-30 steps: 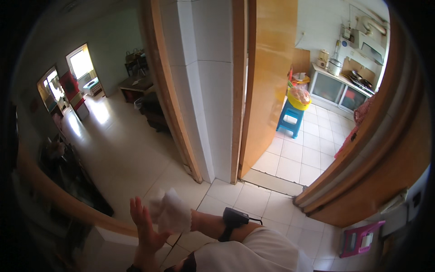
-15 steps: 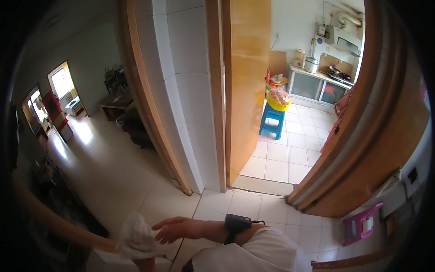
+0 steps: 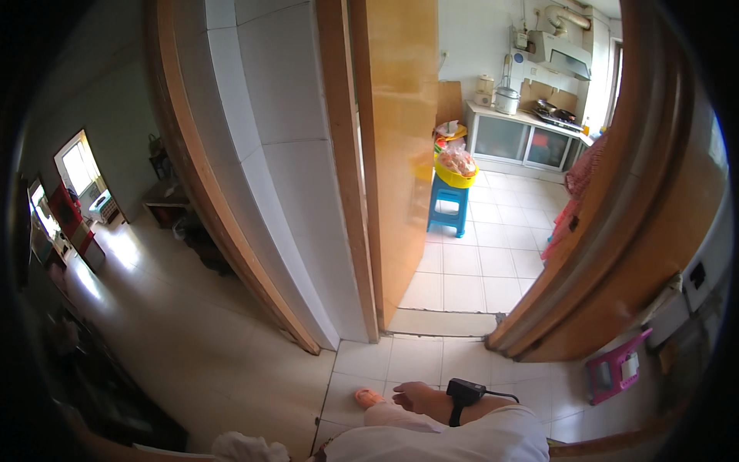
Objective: Picking up plush toys from a desk and putting them into a bin.
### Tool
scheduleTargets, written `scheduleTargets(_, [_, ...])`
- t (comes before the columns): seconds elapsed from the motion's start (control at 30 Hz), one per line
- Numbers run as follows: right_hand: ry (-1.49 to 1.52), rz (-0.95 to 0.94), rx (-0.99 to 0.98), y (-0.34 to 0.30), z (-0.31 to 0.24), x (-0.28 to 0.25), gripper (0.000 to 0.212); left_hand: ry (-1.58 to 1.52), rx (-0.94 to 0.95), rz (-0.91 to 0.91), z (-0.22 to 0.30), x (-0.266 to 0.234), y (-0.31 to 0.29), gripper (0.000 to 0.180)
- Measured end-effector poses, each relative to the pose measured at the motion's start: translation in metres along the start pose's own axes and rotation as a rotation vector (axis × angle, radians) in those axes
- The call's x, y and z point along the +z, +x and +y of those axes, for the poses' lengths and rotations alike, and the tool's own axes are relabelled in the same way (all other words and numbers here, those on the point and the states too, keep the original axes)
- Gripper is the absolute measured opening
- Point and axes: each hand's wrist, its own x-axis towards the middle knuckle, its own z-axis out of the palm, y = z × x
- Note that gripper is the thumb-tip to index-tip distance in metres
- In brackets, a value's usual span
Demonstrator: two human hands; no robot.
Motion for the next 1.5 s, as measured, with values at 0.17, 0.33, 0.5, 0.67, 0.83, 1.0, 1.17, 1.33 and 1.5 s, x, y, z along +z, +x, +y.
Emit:
scheduleTargets(0.17, [-0.008,0.035,-0.07,0.041,-0.059,0.019,0.012,-0.046,0.059,-0.011,0.004,0.01,0.034,0.034])
scheduleTargets(0.33, [-0.214,-0.208,-0.104,0.077,-0.138,0.051,0.022,-0.07,0.207,-0.095,0.023,0.017,0.075,0.034])
scheduleTargets(0.5, [-0.812,-0.393,-0.2,0.073,-0.2,0.139,0.031,-0.062,0.377,-0.057,0.037,0.018,0.088,0.035])
scheduleTargets(0.67, [-0.878,-0.52,-0.191,0.11,-0.208,0.207,0.027,-0.153,0.555,0.179,0.063,0.009,0.097,0.036])
scheduleTargets(0.83, [-1.012,-0.654,-0.19,0.185,-0.18,0.259,0.032,-0.215,0.661,0.237,0.107,-0.036,0.129,0.045])
scheduleTargets(1.0, [-1.332,-0.666,-0.571,0.214,-0.165,0.342,0.029,-0.138,0.674,0.04,0.188,-0.088,0.189,0.058])
scheduleTargets(1.17, [-1.276,-0.567,-0.506,0.118,-0.176,0.486,0.033,-0.505,0.52,0.248,0.292,-0.076,0.245,0.05])
scheduleTargets(1.33, [-1.097,-0.643,-0.431,0.134,-0.169,0.558,0.037,-0.188,0.588,0.019,0.34,-0.144,0.284,0.069])
scheduleTargets(1.5, [-1.303,-0.613,-0.305,0.196,-0.178,0.619,0.035,-0.255,0.6,0.153,0.372,-0.172,0.335,0.071])
